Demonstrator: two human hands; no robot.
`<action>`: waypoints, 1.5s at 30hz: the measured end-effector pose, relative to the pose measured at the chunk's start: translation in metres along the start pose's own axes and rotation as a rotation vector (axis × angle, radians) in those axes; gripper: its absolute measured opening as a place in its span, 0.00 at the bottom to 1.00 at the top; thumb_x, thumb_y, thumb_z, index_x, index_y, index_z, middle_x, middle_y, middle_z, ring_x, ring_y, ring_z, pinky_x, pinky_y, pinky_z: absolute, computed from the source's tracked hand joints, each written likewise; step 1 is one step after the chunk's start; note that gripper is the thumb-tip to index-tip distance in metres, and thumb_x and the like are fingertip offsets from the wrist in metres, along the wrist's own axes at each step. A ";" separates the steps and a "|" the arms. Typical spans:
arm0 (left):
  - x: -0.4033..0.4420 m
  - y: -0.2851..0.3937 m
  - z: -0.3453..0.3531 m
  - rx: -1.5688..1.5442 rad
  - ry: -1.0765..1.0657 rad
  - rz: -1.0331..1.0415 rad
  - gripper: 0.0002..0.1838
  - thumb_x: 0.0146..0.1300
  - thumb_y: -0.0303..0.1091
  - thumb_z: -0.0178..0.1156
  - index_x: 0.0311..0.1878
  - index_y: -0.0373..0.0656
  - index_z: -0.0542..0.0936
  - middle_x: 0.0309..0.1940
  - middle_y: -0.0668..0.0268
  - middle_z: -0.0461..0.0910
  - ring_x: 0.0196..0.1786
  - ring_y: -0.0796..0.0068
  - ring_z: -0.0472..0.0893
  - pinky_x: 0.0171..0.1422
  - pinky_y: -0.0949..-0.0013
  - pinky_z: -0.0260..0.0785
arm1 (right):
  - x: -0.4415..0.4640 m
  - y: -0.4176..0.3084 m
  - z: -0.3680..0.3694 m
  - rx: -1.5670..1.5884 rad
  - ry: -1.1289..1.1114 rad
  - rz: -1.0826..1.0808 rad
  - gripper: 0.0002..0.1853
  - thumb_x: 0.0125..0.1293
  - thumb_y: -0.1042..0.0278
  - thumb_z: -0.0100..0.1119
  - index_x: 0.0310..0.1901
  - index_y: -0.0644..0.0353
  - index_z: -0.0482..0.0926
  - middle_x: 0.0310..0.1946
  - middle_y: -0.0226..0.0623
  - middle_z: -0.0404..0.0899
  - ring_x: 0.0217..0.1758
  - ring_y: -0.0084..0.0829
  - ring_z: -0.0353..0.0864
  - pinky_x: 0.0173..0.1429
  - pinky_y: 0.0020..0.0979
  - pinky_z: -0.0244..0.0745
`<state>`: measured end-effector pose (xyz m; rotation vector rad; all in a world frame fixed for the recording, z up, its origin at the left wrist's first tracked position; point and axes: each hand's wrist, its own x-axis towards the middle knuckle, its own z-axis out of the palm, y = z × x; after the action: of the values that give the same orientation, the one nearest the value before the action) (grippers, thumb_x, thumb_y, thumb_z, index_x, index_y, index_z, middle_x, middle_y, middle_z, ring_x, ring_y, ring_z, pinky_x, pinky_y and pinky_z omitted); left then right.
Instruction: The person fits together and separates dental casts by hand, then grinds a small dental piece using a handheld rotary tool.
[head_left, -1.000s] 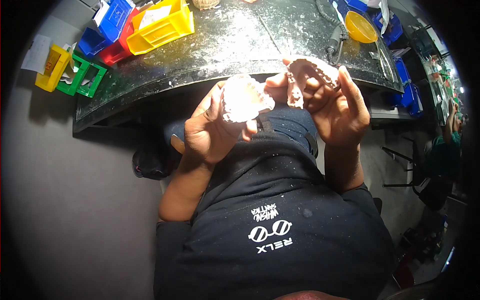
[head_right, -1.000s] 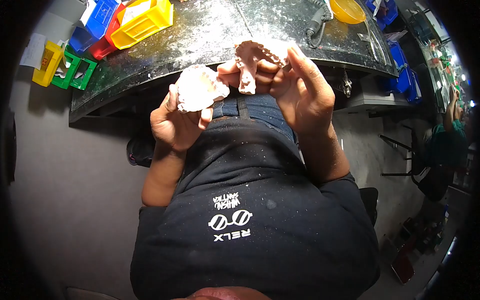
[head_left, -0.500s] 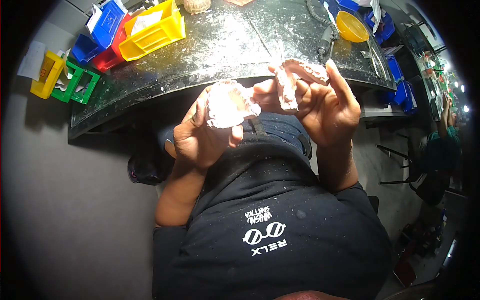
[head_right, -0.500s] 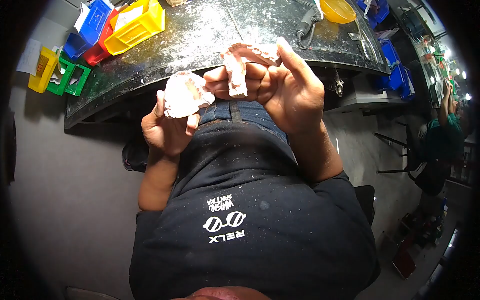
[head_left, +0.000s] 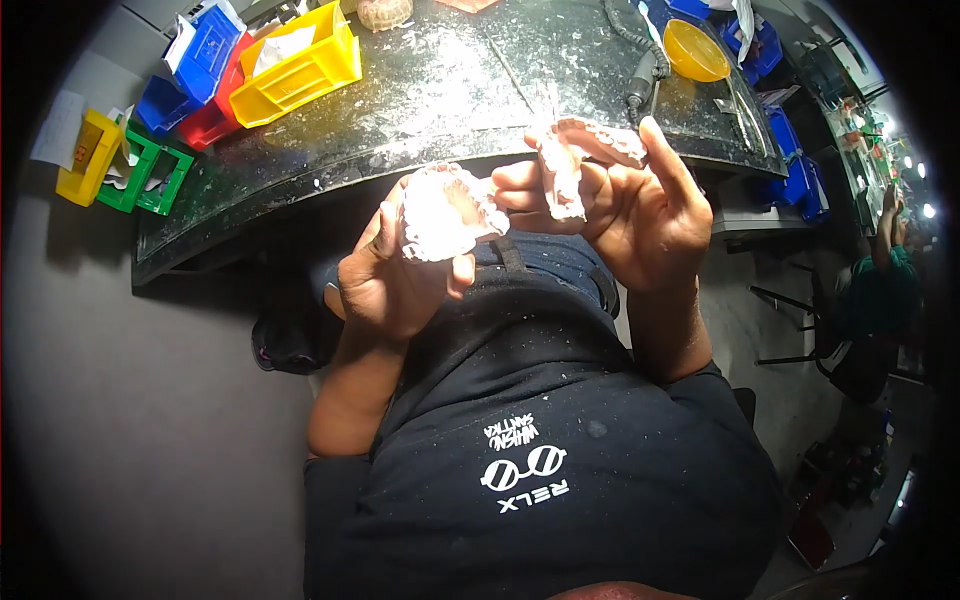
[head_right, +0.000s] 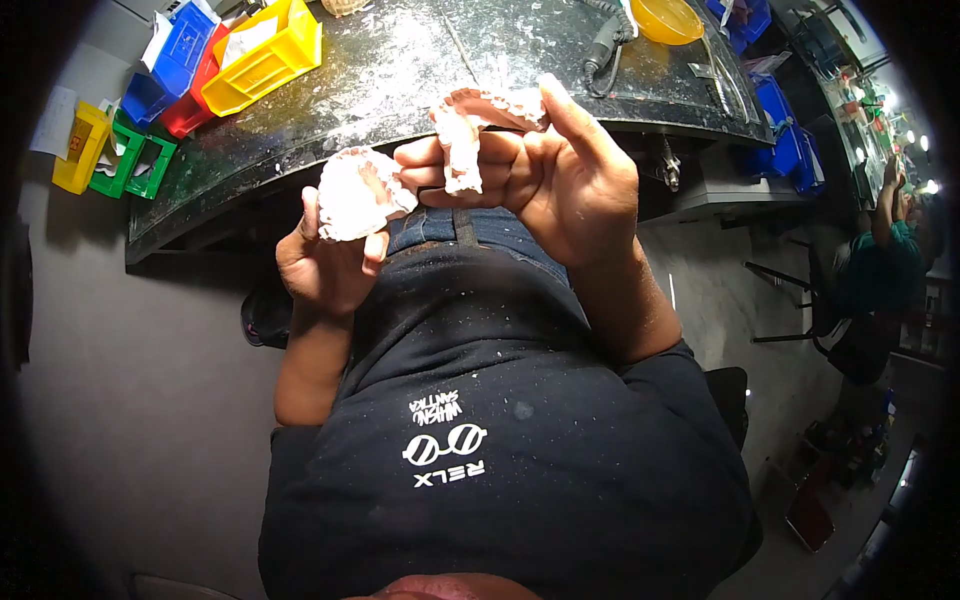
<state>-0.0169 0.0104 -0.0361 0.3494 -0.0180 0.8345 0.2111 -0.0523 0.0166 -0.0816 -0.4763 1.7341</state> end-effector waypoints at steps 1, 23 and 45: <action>0.000 0.000 -0.001 -0.014 0.000 0.004 0.33 0.76 0.47 0.54 0.69 0.27 0.61 0.51 0.39 0.77 0.37 0.49 0.84 0.34 0.58 0.78 | 0.000 0.000 0.000 0.000 0.000 0.000 0.41 0.81 0.41 0.23 0.71 0.76 0.63 0.63 0.77 0.71 0.69 0.66 0.72 0.77 0.58 0.61; -0.001 0.001 -0.003 -0.029 0.020 -0.008 0.33 0.75 0.47 0.55 0.69 0.29 0.61 0.49 0.43 0.78 0.37 0.49 0.85 0.36 0.56 0.79 | 0.000 -0.005 -0.001 -0.289 0.095 -0.013 0.39 0.81 0.45 0.24 0.72 0.79 0.61 0.63 0.80 0.69 0.65 0.78 0.72 0.65 0.70 0.71; -0.002 0.002 -0.005 0.018 -0.006 0.002 0.32 0.77 0.49 0.54 0.71 0.33 0.60 0.55 0.41 0.77 0.39 0.46 0.85 0.38 0.55 0.80 | 0.000 -0.003 -0.003 -0.267 0.086 -0.026 0.40 0.81 0.43 0.24 0.73 0.78 0.60 0.65 0.76 0.68 0.66 0.76 0.72 0.65 0.71 0.72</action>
<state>-0.0202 0.0119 -0.0409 0.3693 -0.0162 0.8363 0.2148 -0.0508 0.0149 -0.3386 -0.6400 1.6265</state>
